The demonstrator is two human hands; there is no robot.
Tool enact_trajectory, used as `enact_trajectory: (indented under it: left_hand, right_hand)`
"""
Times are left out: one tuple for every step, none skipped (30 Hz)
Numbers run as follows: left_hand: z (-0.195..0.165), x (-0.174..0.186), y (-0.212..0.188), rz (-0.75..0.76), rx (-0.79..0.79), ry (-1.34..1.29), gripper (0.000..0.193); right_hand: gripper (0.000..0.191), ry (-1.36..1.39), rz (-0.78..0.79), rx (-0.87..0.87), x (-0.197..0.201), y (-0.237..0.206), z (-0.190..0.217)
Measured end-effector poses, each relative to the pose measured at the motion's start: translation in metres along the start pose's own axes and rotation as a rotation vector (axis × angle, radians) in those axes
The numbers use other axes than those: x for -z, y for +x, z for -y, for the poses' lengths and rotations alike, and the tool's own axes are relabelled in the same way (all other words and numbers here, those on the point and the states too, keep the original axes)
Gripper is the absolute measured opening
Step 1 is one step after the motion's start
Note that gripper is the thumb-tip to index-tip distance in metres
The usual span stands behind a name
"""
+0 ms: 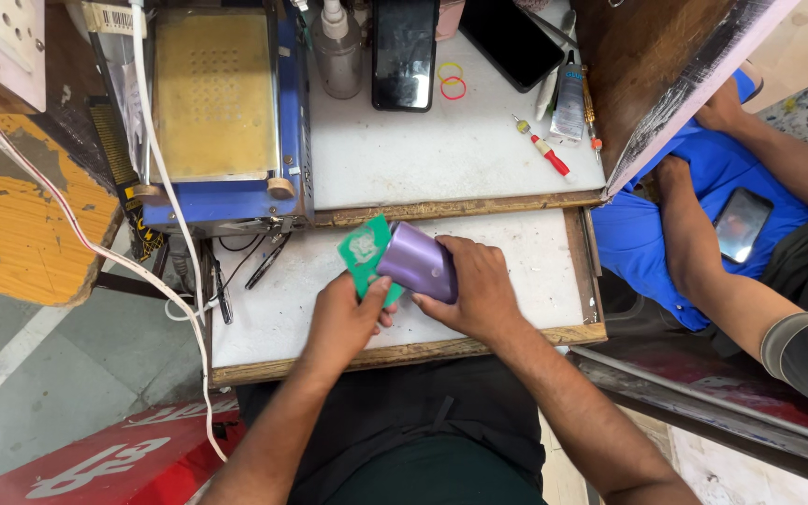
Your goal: The person cleans the back of a purple smartphone with a green wipe, then removes the back cover to expose the internal components. They use a red-handled screwdriver and a soldering iron to work on the motherboard and battery area. The back cover is set aside, and the phone remains open at the end.
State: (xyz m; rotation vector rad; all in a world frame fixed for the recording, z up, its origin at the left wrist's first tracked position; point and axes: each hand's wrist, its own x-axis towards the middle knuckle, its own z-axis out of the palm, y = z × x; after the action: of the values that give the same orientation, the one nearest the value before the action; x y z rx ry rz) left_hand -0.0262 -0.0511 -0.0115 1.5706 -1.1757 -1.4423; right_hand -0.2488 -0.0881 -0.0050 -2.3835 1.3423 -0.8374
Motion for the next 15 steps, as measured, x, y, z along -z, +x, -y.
enact_trajectory:
  left_hand:
    - [0.000, -0.005, 0.001, -0.029, -0.006, 0.032, 0.024]
    - [0.000, -0.010, 0.001, -0.061, -0.009, 0.064, 0.024]
    - [0.000, -0.012, 0.004, -0.097, -0.019, 0.097, 0.024]
    - [0.001, -0.013, 0.006, -0.100, -0.022, 0.045, 0.025]
    - [0.003, -0.013, 0.005, -0.095, -0.024, -0.004, 0.025]
    - [0.005, -0.014, 0.003, -0.081, -0.011, -0.054, 0.026]
    - [0.007, -0.015, 0.001, -0.096, -0.041, 0.001, 0.026]
    - [0.009, -0.015, 0.000, -0.119, -0.076, 0.055, 0.027]
    - [0.009, -0.015, 0.000, -0.148, -0.123, 0.108, 0.028]
    - [0.009, -0.016, 0.000, -0.162, -0.151, 0.125, 0.027]
    - [0.008, -0.017, 0.000, -0.176, -0.174, 0.140, 0.026]
    - [0.007, -0.019, -0.002, -0.189, -0.190, 0.154, 0.025]
    - [0.006, -0.020, -0.003, -0.180, -0.207, 0.099, 0.025]
    - [0.004, -0.022, -0.002, -0.170, -0.227, 0.044, 0.025]
    - [0.001, -0.023, 0.000, -0.158, -0.252, -0.010, 0.026]
  right_hand:
    - [0.082, -0.008, 0.001, -0.028, -0.002, 0.001, 0.002]
    - [0.081, -0.013, 0.005, -0.054, -0.004, 0.002, 0.004]
    - [0.081, -0.019, 0.004, -0.075, -0.005, 0.003, 0.005]
    - [0.080, -0.008, -0.026, -0.044, -0.005, 0.003, 0.005]
    - [0.080, 0.002, -0.057, -0.021, -0.005, 0.003, 0.005]
    - [0.079, 0.013, -0.079, -0.011, -0.005, 0.002, 0.004]
    - [0.072, 0.101, -0.060, -0.064, -0.004, 0.001, 0.002]
    - [0.065, 0.190, -0.044, -0.109, -0.003, 0.000, -0.001]
    - [0.059, 0.277, -0.033, -0.141, -0.003, -0.001, -0.005]
    - [0.049, 0.386, -0.023, -0.182, -0.002, -0.002, -0.009]
    - [0.039, 0.497, -0.008, -0.226, -0.002, -0.002, -0.013]
    - [0.029, 0.609, 0.012, -0.274, -0.003, -0.004, -0.018]
    - [0.024, 0.729, 0.057, -0.343, -0.003, -0.004, -0.022]
    - [0.019, 0.848, 0.100, -0.411, -0.005, -0.005, -0.026]
    - [0.014, 0.966, 0.138, -0.477, -0.007, -0.005, -0.029]
